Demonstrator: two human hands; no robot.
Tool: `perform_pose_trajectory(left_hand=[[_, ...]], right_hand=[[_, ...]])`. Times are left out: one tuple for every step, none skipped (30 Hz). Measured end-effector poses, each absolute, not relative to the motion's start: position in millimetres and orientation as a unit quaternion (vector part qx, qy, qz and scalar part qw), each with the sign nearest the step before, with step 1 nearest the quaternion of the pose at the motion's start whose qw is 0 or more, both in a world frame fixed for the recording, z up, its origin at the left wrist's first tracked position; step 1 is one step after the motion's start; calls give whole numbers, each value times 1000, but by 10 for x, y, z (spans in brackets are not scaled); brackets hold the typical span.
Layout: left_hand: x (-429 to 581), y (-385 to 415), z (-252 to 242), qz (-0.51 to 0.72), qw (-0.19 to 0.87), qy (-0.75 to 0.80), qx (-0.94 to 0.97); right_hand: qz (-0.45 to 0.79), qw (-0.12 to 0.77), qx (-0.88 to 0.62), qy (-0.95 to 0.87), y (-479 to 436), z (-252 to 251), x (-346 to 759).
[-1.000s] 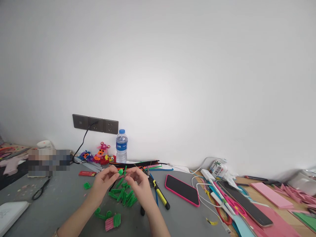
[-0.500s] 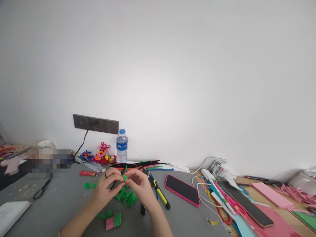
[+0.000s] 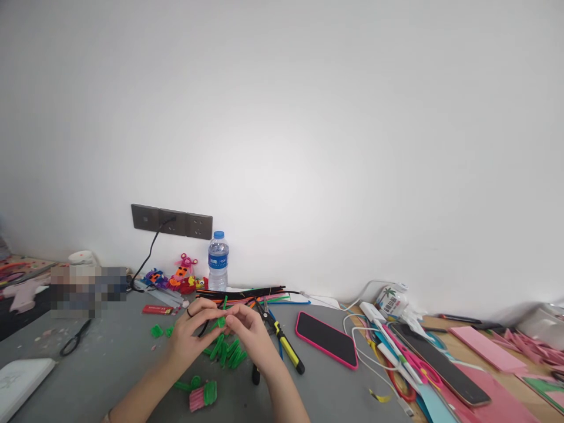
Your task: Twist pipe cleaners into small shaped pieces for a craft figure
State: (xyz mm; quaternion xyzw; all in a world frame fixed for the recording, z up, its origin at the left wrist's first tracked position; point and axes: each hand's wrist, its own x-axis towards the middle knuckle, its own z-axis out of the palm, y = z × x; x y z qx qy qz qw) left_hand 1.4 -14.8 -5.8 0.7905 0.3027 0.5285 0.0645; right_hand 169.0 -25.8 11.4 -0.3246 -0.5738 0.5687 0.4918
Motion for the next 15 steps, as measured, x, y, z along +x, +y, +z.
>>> perform_pose_trajectory(left_hand=[[13,-147,-61,527,65,303,792],[14,-148,-63,524,67,303,793],[15,-150,-62,521,70,302,795],[17,-153,-60,519,72,300,797],[19,-155,-58,519,72,296,798],[21,-158,-55,519,71,292,800],[23,-160,-53,519,71,288,802],[24,-162,-51,517,71,285,804],[25,-163,-50,514,72,284,806],[25,-163,-50,512,73,285,807],[26,-162,-50,510,75,286,808],[28,-161,-50,511,76,288,807],[29,-159,-51,514,77,288,804],[31,-157,-51,519,76,287,802],[33,-155,-51,523,76,284,800]], right_hand=[[568,487,-327,-577,-259,113,1689],[570,482,-328,-580,-260,109,1685],[572,479,-328,-580,-260,105,1680],[574,478,-328,-578,-262,101,1675],[577,478,-327,-576,-264,99,1670],[578,481,-329,-571,-267,100,1666],[578,483,-332,-567,-270,104,1664],[579,484,-337,-563,-275,111,1662],[580,484,-341,-560,-279,121,1662],[583,482,-344,-556,-284,131,1663],[585,479,-348,-554,-287,140,1664],[587,478,-350,-552,-290,148,1666],[588,476,-351,-552,-291,153,1668],[589,476,-350,-552,-291,155,1671],[589,476,-349,-553,-290,154,1674]])
